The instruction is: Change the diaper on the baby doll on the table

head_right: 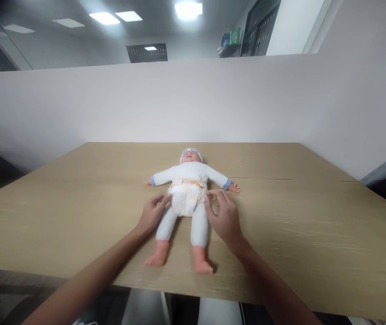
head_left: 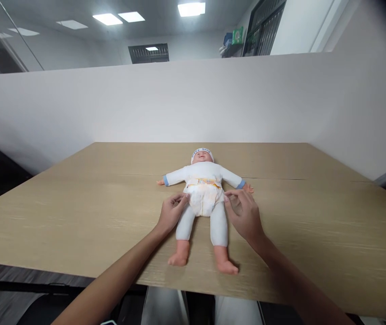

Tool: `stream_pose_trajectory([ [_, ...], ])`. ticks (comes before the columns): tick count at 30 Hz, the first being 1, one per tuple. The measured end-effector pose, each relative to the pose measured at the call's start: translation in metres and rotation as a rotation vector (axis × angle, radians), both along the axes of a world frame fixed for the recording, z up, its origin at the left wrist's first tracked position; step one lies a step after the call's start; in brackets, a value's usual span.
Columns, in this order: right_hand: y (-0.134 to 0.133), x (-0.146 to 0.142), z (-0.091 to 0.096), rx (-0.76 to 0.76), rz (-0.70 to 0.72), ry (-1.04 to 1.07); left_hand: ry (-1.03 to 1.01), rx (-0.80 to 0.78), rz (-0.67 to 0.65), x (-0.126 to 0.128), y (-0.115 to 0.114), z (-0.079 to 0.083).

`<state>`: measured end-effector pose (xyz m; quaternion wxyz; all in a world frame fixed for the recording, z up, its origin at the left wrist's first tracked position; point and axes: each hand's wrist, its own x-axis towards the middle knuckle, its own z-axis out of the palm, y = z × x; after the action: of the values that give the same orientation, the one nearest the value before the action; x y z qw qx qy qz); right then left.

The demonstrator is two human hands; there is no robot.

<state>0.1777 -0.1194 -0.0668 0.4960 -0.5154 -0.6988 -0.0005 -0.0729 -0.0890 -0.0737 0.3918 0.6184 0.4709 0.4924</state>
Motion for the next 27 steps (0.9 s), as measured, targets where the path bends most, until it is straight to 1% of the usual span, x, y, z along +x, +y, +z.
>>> stream_pose_trajectory([
  [3,0.008,0.003,-0.005,0.048,0.037,-0.011,0.078,0.142,0.118,-0.003,0.001,-0.003],
  [5,0.012,0.004,-0.010,0.023,0.099,-0.038,0.115,0.254,0.184,-0.005,0.004,-0.004],
  [6,0.014,0.004,-0.013,-0.005,0.140,-0.055,0.142,0.315,0.188,-0.006,0.005,-0.005],
  [7,0.015,0.003,-0.016,-0.040,0.185,-0.072,0.175,0.373,0.167,-0.007,0.007,-0.006],
  [9,0.017,0.002,-0.021,-0.110,0.258,-0.098,0.235,0.456,0.067,-0.008,0.010,-0.007],
  [11,0.018,0.000,-0.025,-0.148,0.295,-0.111,0.278,0.487,-0.065,-0.008,0.014,-0.009],
  [13,0.020,0.000,-0.028,-0.147,0.300,-0.123,0.303,0.499,-0.145,-0.008,0.019,-0.010],
  [15,0.025,0.003,-0.029,-0.122,0.294,-0.170,0.327,0.517,-0.157,-0.009,0.026,-0.011],
  [18,0.039,0.015,-0.028,-0.042,0.301,-0.309,0.364,0.570,-0.143,-0.011,0.038,-0.010],
  [20,0.051,0.025,-0.027,0.032,0.318,-0.392,0.384,0.594,-0.091,-0.013,0.048,-0.011],
  [22,0.062,0.033,-0.028,0.083,0.273,-0.410,0.388,0.588,0.012,-0.015,0.059,-0.013],
  [25,0.076,0.039,-0.031,0.075,0.050,-0.338,0.399,0.553,0.162,-0.019,0.077,-0.016],
  [27,0.084,0.040,-0.034,0.031,-0.079,-0.307,0.489,0.527,0.247,-0.022,0.088,-0.019],
])
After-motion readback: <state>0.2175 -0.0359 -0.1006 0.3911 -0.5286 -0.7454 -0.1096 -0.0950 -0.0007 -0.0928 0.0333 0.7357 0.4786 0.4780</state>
